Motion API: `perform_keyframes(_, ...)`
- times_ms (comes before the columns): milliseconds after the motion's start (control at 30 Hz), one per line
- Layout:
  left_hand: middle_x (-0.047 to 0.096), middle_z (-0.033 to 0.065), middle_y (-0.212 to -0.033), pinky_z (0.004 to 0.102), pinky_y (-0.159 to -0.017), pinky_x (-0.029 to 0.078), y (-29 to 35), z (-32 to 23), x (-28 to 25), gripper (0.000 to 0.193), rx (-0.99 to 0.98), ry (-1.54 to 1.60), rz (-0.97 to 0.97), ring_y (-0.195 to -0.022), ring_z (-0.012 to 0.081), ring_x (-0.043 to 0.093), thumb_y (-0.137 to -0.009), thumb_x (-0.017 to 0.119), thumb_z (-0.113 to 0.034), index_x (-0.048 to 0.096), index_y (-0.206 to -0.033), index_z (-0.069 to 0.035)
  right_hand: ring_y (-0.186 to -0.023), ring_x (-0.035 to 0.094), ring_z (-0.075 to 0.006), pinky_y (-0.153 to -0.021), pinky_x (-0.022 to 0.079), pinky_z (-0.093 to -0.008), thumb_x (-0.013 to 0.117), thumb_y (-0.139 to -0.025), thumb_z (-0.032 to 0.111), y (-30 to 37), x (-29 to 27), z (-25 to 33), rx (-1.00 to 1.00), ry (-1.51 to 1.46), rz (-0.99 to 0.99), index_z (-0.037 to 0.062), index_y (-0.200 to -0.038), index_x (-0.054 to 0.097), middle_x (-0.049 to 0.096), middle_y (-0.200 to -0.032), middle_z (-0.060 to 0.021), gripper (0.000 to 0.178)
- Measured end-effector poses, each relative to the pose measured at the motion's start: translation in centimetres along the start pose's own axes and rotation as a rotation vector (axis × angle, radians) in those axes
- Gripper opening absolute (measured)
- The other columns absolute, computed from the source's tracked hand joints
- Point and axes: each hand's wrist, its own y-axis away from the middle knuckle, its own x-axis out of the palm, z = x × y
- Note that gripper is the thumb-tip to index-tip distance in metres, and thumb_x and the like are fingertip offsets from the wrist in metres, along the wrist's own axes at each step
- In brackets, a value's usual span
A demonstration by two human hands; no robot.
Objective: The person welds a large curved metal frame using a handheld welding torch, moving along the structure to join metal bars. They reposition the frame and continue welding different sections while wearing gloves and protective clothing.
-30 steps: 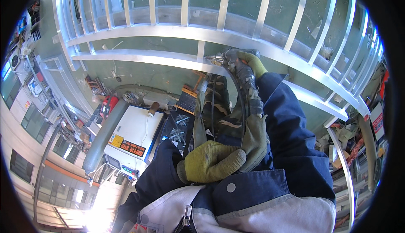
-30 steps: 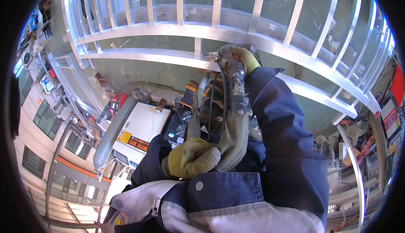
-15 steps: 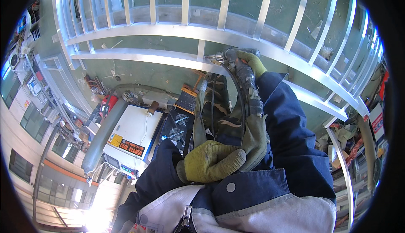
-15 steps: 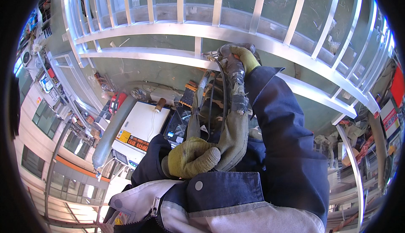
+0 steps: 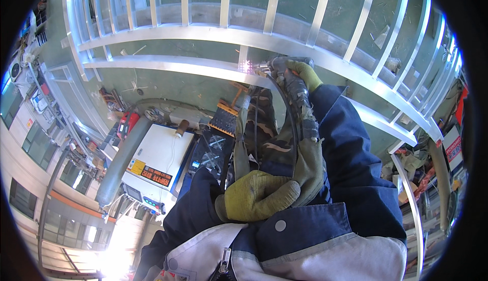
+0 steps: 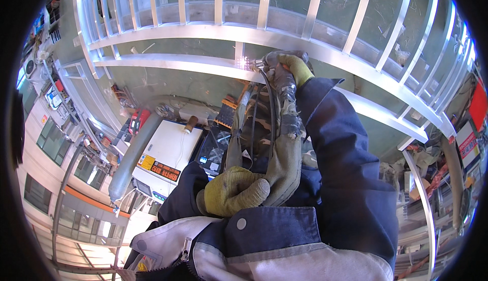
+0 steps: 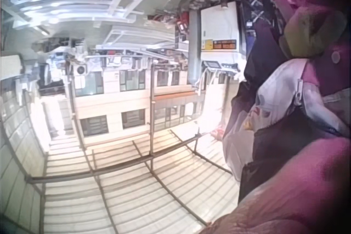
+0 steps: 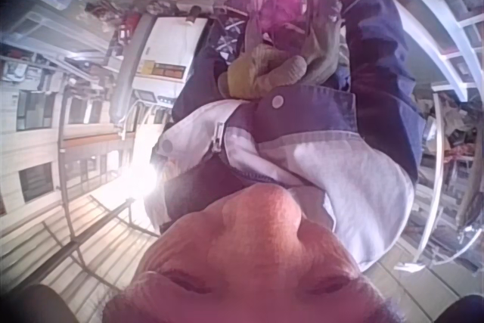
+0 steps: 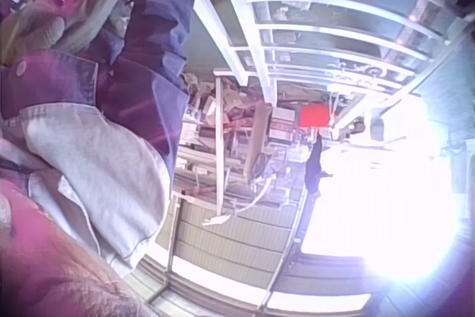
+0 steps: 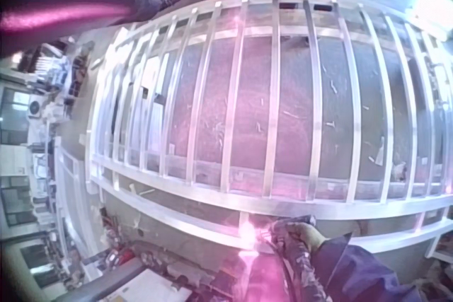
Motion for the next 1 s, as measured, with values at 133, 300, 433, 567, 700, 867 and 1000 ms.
perform_keyframes(133, 0.069, 0.0071, -0.075, 0.0282, -0.064, 0.050, 0.0, -0.1, -0.2, 0.046, 0.005, -0.023, 0.023, -0.069, 0.0113, 0.061, -0.103, 0.054, -0.041, 0.073, -0.101, 0.000, -0.077, 0.070, -0.0221, -0.071, 0.061, -0.0326, 0.055, -0.102, 0.019, 0.3, 0.7, 0.3, 0.082, -0.079, -0.053, -0.0063, -0.118, 0.061, 0.069, -0.096, -0.0133, 0.031)
perform_keyframes(300, 0.069, 0.0066, -0.074, 0.0289, -0.063, 0.049, 0.2, -0.3, 0.2, 0.045, 0.014, -0.006, 0.016, -0.068, 0.0120, 0.062, -0.104, 0.053, -0.041, 0.073, -0.096, -0.001, -0.073, 0.069, -0.0252, -0.067, 0.061, -0.0351, 0.056, -0.101, 0.023, 0.9, 0.9, 0.5, 0.105, -0.110, 0.001, -0.0058, -0.117, 0.059, 0.068, -0.093, -0.0148, 0.033)
perform_keyframes(433, 0.069, 0.0064, -0.072, 0.0292, -0.061, 0.048, 0.3, 0.0, 0.4, 0.044, 0.052, -0.021, 0.010, -0.066, 0.0124, 0.062, -0.104, 0.053, -0.040, 0.071, -0.089, -0.003, -0.072, 0.070, -0.0245, -0.067, 0.061, -0.0342, 0.055, -0.102, 0.023, 0.5, 0.4, 0.3, 0.074, -0.055, 0.028, -0.0054, -0.117, 0.060, 0.068, -0.091, -0.0145, 0.032)
perform_keyframes(567, 0.068, 0.0064, -0.071, 0.0293, -0.061, 0.048, 0.3, -0.1, 0.7, 0.044, 0.059, -0.049, -0.009, -0.065, 0.0122, 0.061, -0.104, 0.053, -0.039, 0.070, -0.087, -0.003, -0.072, 0.070, -0.0234, -0.065, 0.061, -0.0336, 0.054, -0.102, 0.024, 1.2, 0.9, 0.5, 0.048, 0.011, 0.013, -0.0053, -0.117, 0.060, 0.068, -0.089, -0.0142, 0.033)
perform_keyframes(700, 0.068, 0.0065, -0.071, 0.0297, -0.062, 0.048, 0.3, -0.4, 1.1, 0.044, 0.069, -0.036, -0.013, -0.065, 0.0118, 0.060, -0.105, 0.053, -0.038, 0.070, -0.087, -0.002, -0.070, 0.071, -0.0226, -0.061, 0.061, -0.0332, 0.053, -0.102, 0.025, 1.7, 1.3, 0.7, 0.086, -0.013, -0.036, -0.0047, -0.117, 0.060, 0.068, -0.088, -0.0141, 0.033)
perform_keyframes(867, 0.068, 0.0075, -0.072, 0.0295, -0.062, 0.048, 0.3, 0.3, 1.1, 0.044, 0.104, -0.060, 0.010, -0.066, 0.0121, 0.061, -0.105, 0.053, -0.038, 0.070, -0.089, -0.001, -0.068, 0.070, -0.0233, -0.059, 0.060, -0.0332, 0.053, -0.102, 0.025, 1.6, 1.2, 0.6, 0.142, -0.086, -0.058, -0.0040, -0.116, 0.060, 0.068, -0.087, -0.0136, 0.033)
perform_keyframes(1000, 0.070, 0.0094, -0.073, 0.0299, -0.062, 0.049, 0.3, 0.1, 1.4, 0.044, 0.106, -0.056, -0.002, -0.065, 0.0134, 0.062, -0.104, 0.053, -0.039, 0.071, -0.091, -0.001, -0.068, 0.070, -0.0241, -0.058, 0.060, -0.0341, 0.054, -0.101, 0.025, 2.1, 1.6, 0.7, 0.123, -0.080, -0.048, -0.0034, -0.116, 0.060, 0.067, -0.087, -0.0134, 0.033)
